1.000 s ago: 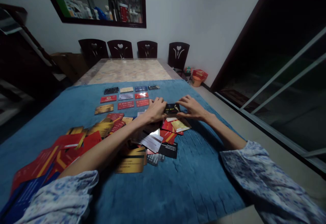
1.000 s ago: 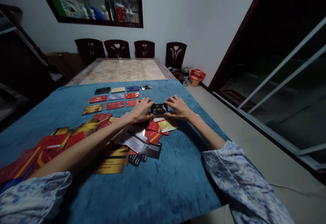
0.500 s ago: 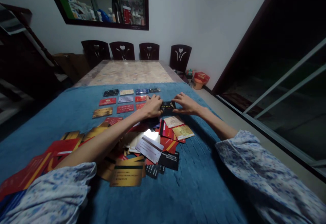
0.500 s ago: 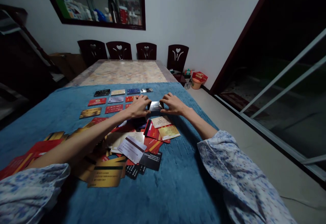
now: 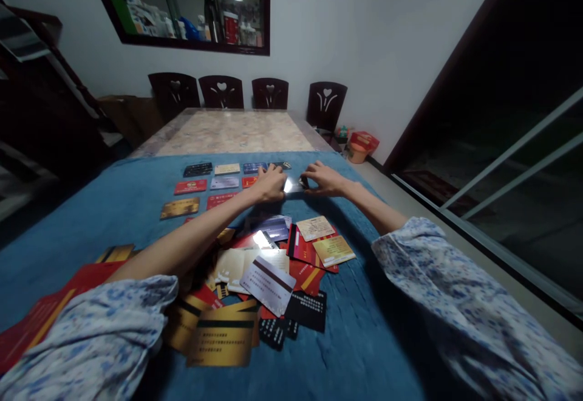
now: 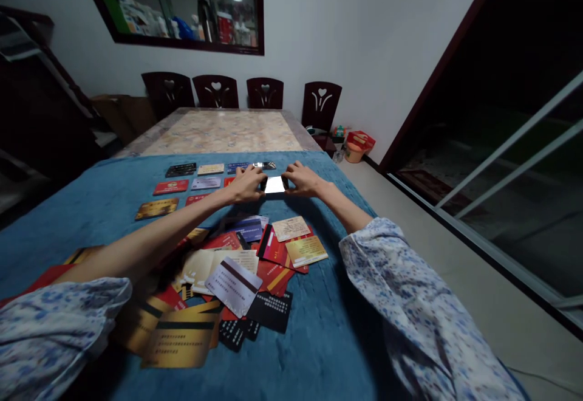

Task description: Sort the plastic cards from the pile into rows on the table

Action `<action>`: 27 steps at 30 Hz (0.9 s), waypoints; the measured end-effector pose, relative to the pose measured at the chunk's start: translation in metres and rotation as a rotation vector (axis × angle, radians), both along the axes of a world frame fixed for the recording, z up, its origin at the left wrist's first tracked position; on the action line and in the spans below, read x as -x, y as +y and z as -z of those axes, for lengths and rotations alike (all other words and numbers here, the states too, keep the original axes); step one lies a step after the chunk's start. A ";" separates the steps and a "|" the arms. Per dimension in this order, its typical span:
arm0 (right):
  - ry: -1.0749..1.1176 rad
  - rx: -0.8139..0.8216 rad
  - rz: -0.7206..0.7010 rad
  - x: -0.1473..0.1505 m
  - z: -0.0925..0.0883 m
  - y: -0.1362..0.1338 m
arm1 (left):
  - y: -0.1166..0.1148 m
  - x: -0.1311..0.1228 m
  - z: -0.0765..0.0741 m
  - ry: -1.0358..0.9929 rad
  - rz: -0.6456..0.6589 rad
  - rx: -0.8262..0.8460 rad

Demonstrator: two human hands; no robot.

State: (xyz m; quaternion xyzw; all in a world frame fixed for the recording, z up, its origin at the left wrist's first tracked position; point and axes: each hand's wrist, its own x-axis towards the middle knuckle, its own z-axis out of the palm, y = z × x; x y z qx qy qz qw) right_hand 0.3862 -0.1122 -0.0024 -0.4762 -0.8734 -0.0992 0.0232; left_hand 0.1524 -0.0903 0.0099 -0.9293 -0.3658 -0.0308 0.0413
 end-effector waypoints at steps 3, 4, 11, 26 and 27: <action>-0.035 0.034 0.049 0.005 -0.004 0.009 | 0.009 -0.001 -0.001 0.011 -0.022 0.013; -0.045 0.043 0.064 0.006 -0.005 0.012 | 0.012 -0.002 -0.001 0.016 -0.032 0.014; -0.083 0.079 0.134 0.012 -0.014 0.039 | 0.039 -0.007 -0.001 0.021 -0.077 0.028; -0.108 0.157 0.265 0.025 -0.014 0.090 | 0.100 -0.014 0.007 -0.009 -0.171 0.058; -0.107 0.157 0.271 0.025 -0.014 0.093 | 0.102 -0.015 0.007 -0.003 -0.181 0.059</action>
